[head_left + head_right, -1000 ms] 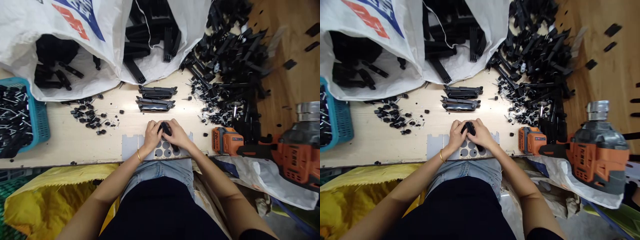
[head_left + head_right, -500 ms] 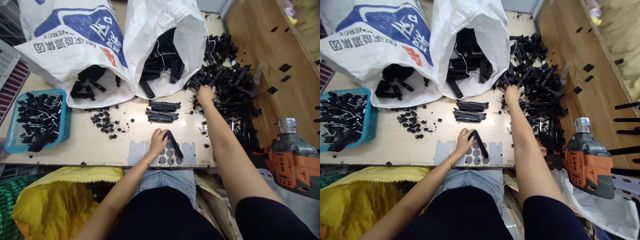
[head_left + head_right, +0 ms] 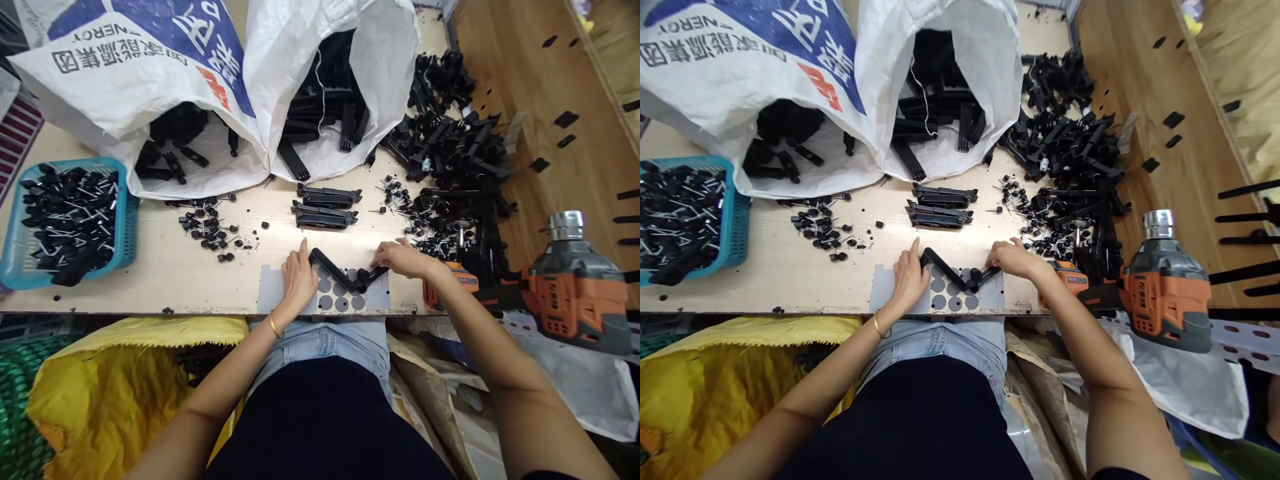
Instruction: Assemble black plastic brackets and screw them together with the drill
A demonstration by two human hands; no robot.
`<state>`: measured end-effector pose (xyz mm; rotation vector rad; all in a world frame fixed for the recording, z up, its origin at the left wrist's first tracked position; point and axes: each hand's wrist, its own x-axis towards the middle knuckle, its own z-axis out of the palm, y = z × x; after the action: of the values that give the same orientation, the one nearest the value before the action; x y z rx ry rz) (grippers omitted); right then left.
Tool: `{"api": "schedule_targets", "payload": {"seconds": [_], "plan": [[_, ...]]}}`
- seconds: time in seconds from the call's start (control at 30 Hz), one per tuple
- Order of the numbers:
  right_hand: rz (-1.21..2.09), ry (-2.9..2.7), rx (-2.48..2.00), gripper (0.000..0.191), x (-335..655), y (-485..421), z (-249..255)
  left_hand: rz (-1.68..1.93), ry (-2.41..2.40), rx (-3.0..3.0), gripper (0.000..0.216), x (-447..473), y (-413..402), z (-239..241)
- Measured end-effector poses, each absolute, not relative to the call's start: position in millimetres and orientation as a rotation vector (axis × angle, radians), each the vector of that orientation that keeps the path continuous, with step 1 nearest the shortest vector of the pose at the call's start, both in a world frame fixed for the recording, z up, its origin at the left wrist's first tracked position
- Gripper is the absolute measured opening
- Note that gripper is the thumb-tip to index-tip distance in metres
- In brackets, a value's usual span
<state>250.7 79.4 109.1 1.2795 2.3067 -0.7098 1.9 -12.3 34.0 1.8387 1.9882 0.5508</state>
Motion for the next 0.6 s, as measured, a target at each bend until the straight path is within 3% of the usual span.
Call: {"api": "schedule_targets", "payload": {"seconds": [0.13, 0.27, 0.33, 0.4, 0.47, 0.6], "plan": [[-0.443, 2.34, 1.855, 0.027, 248, 53, 105, 0.526, 1.736, 2.183, 0.073, -9, -21, 51], [-0.683, 1.816, 2.245, 0.046, 229, 26, 94, 0.376, 1.247, 2.495, 0.038, 2, 7, 55], [-0.715, 1.667, 2.439, 0.041, 216, 20, 81, 0.304, 1.156, 2.541, 0.017, 8, 21, 56], [-0.77, 1.637, 2.633, 0.033, 209, 19, 69, 0.246, 1.184, 2.519, 0.011, 8, 26, 59], [-1.052, 1.655, 2.818, 0.027, 208, 19, 63, 0.237, 1.325, 2.376, 0.012, 4, 21, 65], [-2.373, 1.466, 2.842, 0.032, 206, 13, 73, 0.448, 1.482, 1.792, 0.02, -1, -4, 70]]}}
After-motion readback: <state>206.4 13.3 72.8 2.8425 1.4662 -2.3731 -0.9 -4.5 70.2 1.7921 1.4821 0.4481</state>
